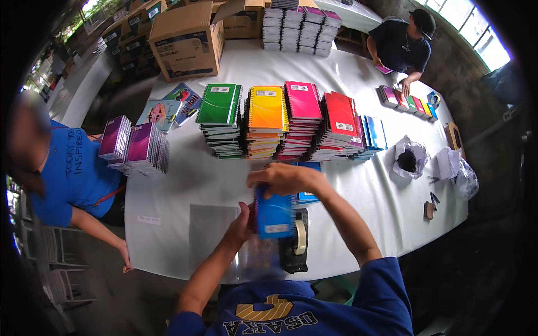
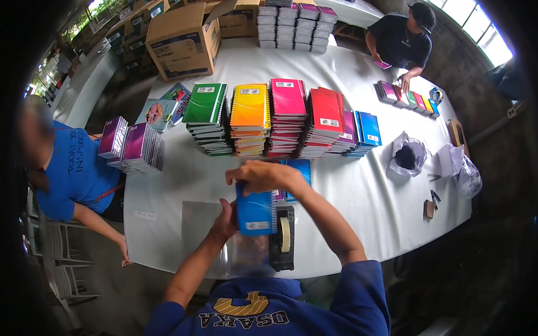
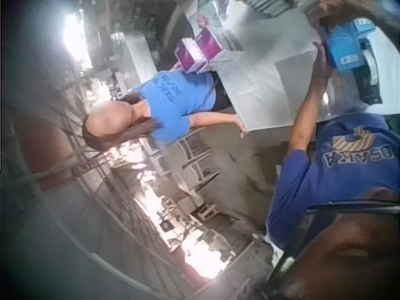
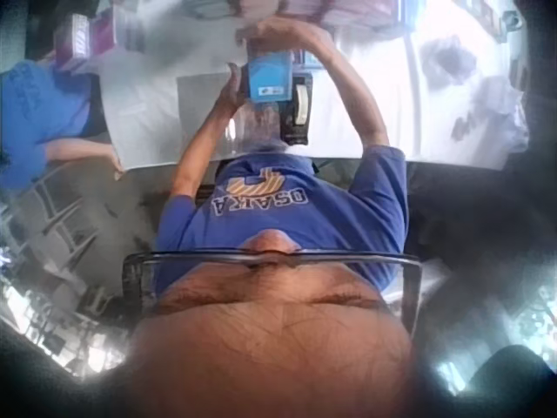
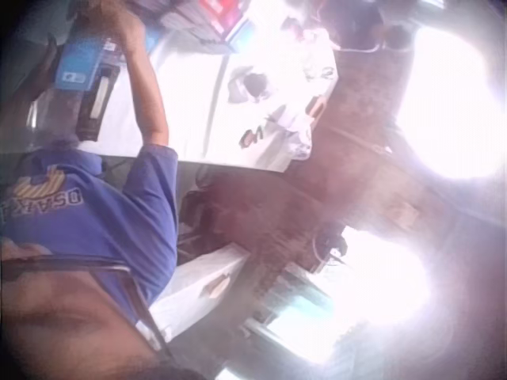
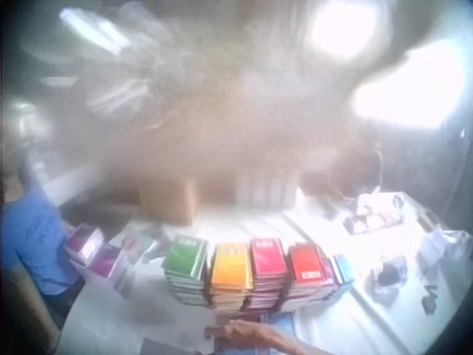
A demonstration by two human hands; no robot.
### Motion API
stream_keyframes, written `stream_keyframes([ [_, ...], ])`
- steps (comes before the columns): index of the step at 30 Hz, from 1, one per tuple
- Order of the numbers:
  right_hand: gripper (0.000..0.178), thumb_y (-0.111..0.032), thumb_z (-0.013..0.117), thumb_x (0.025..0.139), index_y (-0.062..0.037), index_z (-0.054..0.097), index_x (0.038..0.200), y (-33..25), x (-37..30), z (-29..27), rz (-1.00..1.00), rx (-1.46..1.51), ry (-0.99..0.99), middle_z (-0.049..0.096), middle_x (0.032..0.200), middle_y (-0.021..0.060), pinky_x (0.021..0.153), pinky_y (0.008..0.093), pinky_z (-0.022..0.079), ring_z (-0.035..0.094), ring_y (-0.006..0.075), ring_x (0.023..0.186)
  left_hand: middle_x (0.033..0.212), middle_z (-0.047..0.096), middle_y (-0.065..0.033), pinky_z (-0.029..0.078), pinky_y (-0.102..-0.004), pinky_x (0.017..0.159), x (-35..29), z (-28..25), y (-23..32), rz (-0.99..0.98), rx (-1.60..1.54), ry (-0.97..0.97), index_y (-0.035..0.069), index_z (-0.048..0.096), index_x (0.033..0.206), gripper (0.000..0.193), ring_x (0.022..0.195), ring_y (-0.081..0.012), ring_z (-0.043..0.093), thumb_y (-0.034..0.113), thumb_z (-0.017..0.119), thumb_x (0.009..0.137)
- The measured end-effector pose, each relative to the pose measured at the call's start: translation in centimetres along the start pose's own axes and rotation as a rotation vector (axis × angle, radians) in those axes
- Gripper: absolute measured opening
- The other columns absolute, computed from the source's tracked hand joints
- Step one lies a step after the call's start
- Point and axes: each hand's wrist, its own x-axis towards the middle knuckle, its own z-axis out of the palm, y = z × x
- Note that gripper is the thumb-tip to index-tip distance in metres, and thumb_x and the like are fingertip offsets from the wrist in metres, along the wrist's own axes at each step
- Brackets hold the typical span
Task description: The person selects several notebooks from stacks on a table, places them into a plastic bag, and then seals the bag using adhesive tape from a dispenser.
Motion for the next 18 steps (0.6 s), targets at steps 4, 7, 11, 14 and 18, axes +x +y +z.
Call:
stream_keyframes([
  [4,0.016,-0.005,0.067,0.076,-0.0008,0.066,0.091,7.3,2.8,3.9,-0.153,-0.041,0.552,0.066,0.094,0.0138,0.081,0.0397,0.051,0.063,0.0329,0.092,0.117,0.061,-0.0100,0.055,-0.0414,0.089,-0.2,1.3,0.5,-0.055,-0.016,0.197,0.005,0.048,0.128,0.059,0.106,-0.0238,0.063,0.016,0.078,0.078],
  [7,0.031,-0.012,0.074,0.069,-0.0031,0.066,0.098,17.0,-0.9,8.3,0.365,-0.240,0.624,0.061,0.096,0.0172,0.084,0.0402,0.049,0.058,0.0329,0.092,0.115,0.062,-0.0119,0.055,-0.0438,0.089,0.2,1.6,1.5,-0.021,0.095,0.191,0.004,0.049,0.127,0.060,0.104,-0.0264,0.063,0.019,0.080,0.077],
  [11,0.056,-0.017,0.082,0.060,-0.0061,0.060,0.110,17.3,-0.1,11.8,0.414,-0.454,0.625,0.056,0.111,0.0199,0.087,0.0446,0.046,0.054,0.0368,0.101,0.115,0.061,-0.0173,0.054,-0.0500,0.090,-0.5,-1.6,3.5,0.019,0.092,0.179,0.000,0.048,0.128,0.074,0.106,-0.0314,0.063,0.035,0.083,0.072],
  [14,0.071,-0.017,0.086,0.055,-0.0081,0.054,0.118,16.1,-0.7,12.0,0.452,-0.450,0.760,0.052,0.119,0.0189,0.088,0.0488,0.044,0.051,0.0396,0.108,0.115,0.061,-0.0194,0.054,-0.0504,0.091,-0.4,-0.7,4.2,-0.001,-0.002,0.213,-0.001,0.047,0.128,0.080,0.107,-0.0328,0.063,0.043,0.082,0.071],
  [18,0.065,-0.010,0.083,0.060,-0.0067,0.053,0.117,14.4,-1.2,10.8,0.478,-0.158,0.799,0.057,0.109,0.0178,0.087,0.0465,0.046,0.057,0.0370,0.102,0.117,0.061,-0.0187,0.052,-0.0499,0.093,-0.1,-2.1,4.3,0.081,0.100,0.243,0.001,0.048,0.129,0.074,0.108,-0.0323,0.062,0.040,0.080,0.075],
])
